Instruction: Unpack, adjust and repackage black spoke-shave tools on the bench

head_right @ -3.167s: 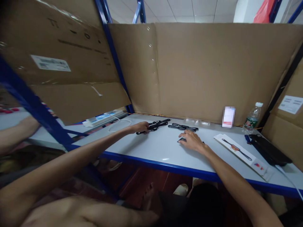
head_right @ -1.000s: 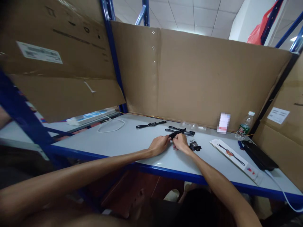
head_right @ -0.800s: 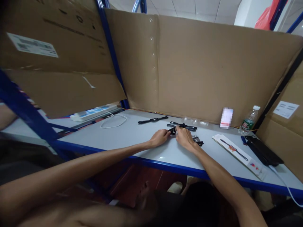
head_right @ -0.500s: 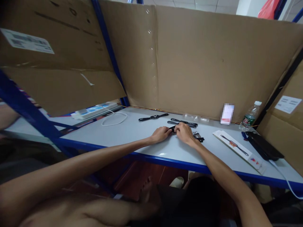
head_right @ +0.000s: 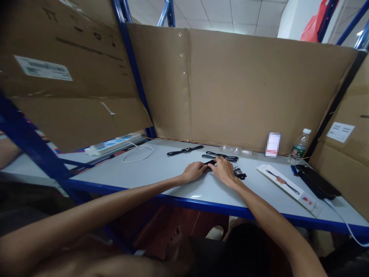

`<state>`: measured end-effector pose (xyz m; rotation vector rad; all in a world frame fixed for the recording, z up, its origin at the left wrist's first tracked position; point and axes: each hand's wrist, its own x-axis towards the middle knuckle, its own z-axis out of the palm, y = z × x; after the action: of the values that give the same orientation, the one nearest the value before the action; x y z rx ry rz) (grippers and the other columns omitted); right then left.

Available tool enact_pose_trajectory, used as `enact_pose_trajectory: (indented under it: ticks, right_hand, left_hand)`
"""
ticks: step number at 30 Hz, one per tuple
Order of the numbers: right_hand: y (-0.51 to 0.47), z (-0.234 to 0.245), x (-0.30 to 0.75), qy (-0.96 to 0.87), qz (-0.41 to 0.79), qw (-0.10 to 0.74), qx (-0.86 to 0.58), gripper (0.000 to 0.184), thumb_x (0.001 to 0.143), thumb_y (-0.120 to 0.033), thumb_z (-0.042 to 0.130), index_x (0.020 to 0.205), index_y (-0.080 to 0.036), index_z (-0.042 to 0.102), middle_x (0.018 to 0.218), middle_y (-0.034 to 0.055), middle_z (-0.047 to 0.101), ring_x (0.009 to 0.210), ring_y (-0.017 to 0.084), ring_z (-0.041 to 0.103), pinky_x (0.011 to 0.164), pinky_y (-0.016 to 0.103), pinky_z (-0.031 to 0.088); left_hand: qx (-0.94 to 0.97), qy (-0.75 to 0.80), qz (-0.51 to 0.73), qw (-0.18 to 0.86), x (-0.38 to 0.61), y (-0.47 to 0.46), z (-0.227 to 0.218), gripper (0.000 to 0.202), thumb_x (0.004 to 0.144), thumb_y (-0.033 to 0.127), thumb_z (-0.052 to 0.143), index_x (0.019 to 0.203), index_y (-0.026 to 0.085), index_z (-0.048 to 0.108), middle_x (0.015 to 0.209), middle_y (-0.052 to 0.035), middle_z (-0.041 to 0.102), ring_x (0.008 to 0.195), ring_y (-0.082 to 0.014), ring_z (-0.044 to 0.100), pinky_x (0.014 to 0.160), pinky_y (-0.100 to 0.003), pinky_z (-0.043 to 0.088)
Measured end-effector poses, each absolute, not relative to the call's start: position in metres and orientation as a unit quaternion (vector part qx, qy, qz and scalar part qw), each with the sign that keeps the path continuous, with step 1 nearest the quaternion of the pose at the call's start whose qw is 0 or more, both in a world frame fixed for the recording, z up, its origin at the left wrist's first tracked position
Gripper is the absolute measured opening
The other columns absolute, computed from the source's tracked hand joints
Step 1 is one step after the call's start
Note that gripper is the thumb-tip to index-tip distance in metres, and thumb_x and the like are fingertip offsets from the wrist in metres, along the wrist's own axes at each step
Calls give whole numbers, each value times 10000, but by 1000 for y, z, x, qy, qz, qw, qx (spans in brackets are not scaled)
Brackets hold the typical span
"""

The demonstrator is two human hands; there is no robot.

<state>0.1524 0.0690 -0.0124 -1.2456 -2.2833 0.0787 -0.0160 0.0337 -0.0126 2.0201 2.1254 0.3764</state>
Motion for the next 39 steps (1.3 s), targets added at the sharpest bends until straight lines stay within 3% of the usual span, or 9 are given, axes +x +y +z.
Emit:
enact_pose_trajectory:
  ticks: [3, 6, 13, 15, 19, 21, 26, 32, 39]
  right_hand:
    - [70, -14, 153, -853, 40, 248, -457, 194, 936, -255, 602, 1052, -203, 749, 1063, 87, 720, 966, 233, 662, 805, 298, 461]
    - [70, -11, 157, -873, 55, 266, -406, 356, 849, -45, 524, 1001, -242, 778, 1055, 50, 689, 965, 196, 647, 835, 270, 451]
    - [69, -10, 157, -859, 67, 302, -407, 438, 877, -81, 524, 1234, -219, 737, 1071, 73, 678, 944, 206, 639, 866, 285, 461]
    - [70, -13, 157, -870, 75, 290, -391, 397, 879, -81, 517, 1143, -223, 777, 1070, 74, 675, 966, 207, 639, 867, 285, 464]
    - [73, -16, 157, -881, 95, 295, -357, 357, 843, -29, 493, 746, -216, 780, 1010, 54, 662, 958, 184, 641, 856, 269, 469]
    - [74, -16, 157, -865, 89, 317, -378, 359, 843, -16, 485, 812, -210, 786, 1011, 54, 665, 933, 180, 641, 848, 268, 472]
    - [69, -13, 160, -859, 70, 314, -397, 465, 893, -42, 478, 1224, -238, 740, 1099, 65, 674, 946, 184, 641, 854, 258, 468]
    - [66, -11, 163, -883, 43, 252, -394, 339, 907, -77, 485, 839, -204, 792, 1113, 76, 675, 918, 184, 651, 824, 265, 460]
    - [65, -9, 162, -865, 46, 291, -407, 319, 977, -202, 520, 1218, -216, 728, 1151, 86, 682, 972, 195, 658, 867, 279, 469]
  left_hand:
    - [680, 717, 126, 88, -16, 35, -13, 426, 1034, 384, 379, 968, 202, 759, 1078, -126, 770, 1043, -275, 705, 816, -302, 461]
    - [682, 715, 120, 95, -17, 36, -14, 403, 1031, 375, 393, 974, 214, 758, 1087, -111, 770, 1049, -266, 704, 823, -291, 458]
    - [682, 714, 120, 107, -18, 35, -12, 419, 1029, 377, 384, 990, 204, 763, 1070, -116, 771, 1028, -271, 703, 815, -303, 451]
    - [680, 715, 120, 107, -17, 34, -12, 417, 1028, 374, 385, 987, 201, 762, 1087, -119, 769, 1037, -276, 700, 812, -308, 447]
    - [679, 717, 119, 101, -17, 34, -12, 424, 1031, 373, 383, 977, 195, 764, 1097, -128, 767, 1042, -282, 699, 803, -310, 445]
    - [678, 719, 118, 101, -18, 35, -13, 426, 1031, 377, 383, 978, 194, 765, 1081, -126, 770, 1024, -278, 703, 792, -306, 444]
    - [679, 717, 113, 108, -19, 35, -13, 429, 1032, 380, 379, 983, 194, 762, 1026, -106, 774, 972, -263, 709, 765, -298, 433]
    - [678, 719, 113, 105, -18, 33, -11, 422, 1033, 367, 378, 977, 197, 760, 1038, -98, 774, 991, -261, 702, 773, -296, 421]
    - [682, 714, 118, 107, -18, 33, -11, 420, 1032, 365, 380, 970, 203, 763, 1019, -93, 776, 963, -249, 705, 753, -285, 421]
